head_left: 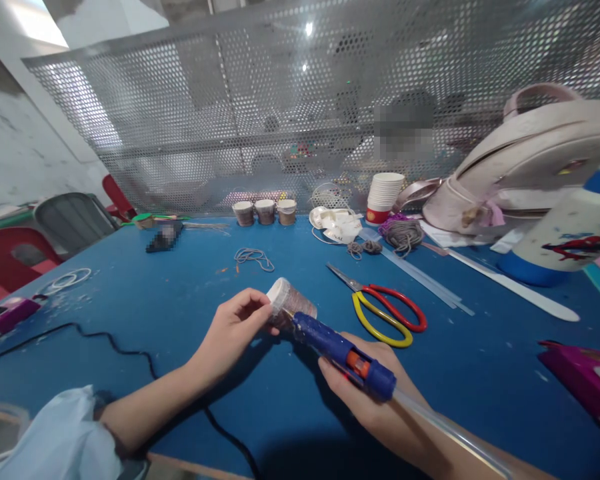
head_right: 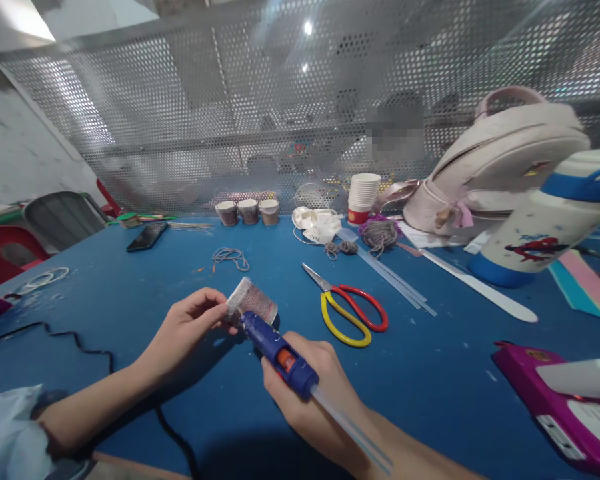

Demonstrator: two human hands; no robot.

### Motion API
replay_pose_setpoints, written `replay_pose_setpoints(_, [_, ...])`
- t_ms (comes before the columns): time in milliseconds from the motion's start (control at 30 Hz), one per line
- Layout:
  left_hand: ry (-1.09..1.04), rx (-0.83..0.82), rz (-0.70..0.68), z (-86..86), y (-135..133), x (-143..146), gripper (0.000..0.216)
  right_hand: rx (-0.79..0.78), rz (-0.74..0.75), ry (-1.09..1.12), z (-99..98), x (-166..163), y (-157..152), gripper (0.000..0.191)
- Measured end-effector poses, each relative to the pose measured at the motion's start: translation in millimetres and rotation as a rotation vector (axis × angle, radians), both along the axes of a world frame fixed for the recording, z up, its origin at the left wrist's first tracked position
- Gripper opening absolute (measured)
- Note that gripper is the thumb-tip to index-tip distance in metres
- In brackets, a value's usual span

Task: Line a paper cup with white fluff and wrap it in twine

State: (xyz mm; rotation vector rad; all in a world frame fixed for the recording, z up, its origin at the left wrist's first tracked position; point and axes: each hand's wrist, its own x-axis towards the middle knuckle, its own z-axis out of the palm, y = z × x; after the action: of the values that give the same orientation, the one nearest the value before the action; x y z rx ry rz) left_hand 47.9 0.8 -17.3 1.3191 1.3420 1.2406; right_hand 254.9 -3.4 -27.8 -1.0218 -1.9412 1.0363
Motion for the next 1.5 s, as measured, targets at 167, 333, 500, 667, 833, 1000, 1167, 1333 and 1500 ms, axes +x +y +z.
replay_pose_setpoints(167, [0.088,0.012,0.066,-1.1,1,-1,0.016,0.01,0.004,-0.005,0.4,-1,-1,0.022])
replay_pose_setpoints(333, [0.195,0.077,0.128,-5.4,0,-2,0.014,0.044,0.01,-0.015,1.0,-1,-1,0.022])
replay_pose_setpoints(500, [0.403,0.238,0.153,-13.6,2,-5,0.008,0.057,0.012,-0.035,3.4,1,-3,0.023])
replay_pose_setpoints(667, [0.559,0.455,0.147,-19.8,1,-6,0.006,0.036,-0.004,-0.033,6.3,1,-3,0.022])
replay_pose_setpoints(833, [0.657,0.588,0.118,-20.8,-3,-7,0.008,0.033,-0.013,-0.03,7.7,0,-3,0.022])
replay_pose_setpoints(1000, [0.748,0.721,0.058,-21.0,-5,-11,0.021,0.033,-0.007,-0.054,9.0,0,-3,0.021])
replay_pose_setpoints(1167, [0.733,0.718,-0.071,-22.3,-6,-16,0.034,0.038,0.008,-0.053,9.0,2,-2,0.02])
replay_pose_setpoints(1333, [0.809,0.745,-0.072,-23.6,-5,-18,0.039,0.055,-0.009,-0.062,8.3,3,-3,0.021])
replay_pose_setpoints(1500, [0.912,0.796,-0.063,-23.5,-3,-17,0.043,0.017,0.005,-0.059,7.6,3,-4,0.022])
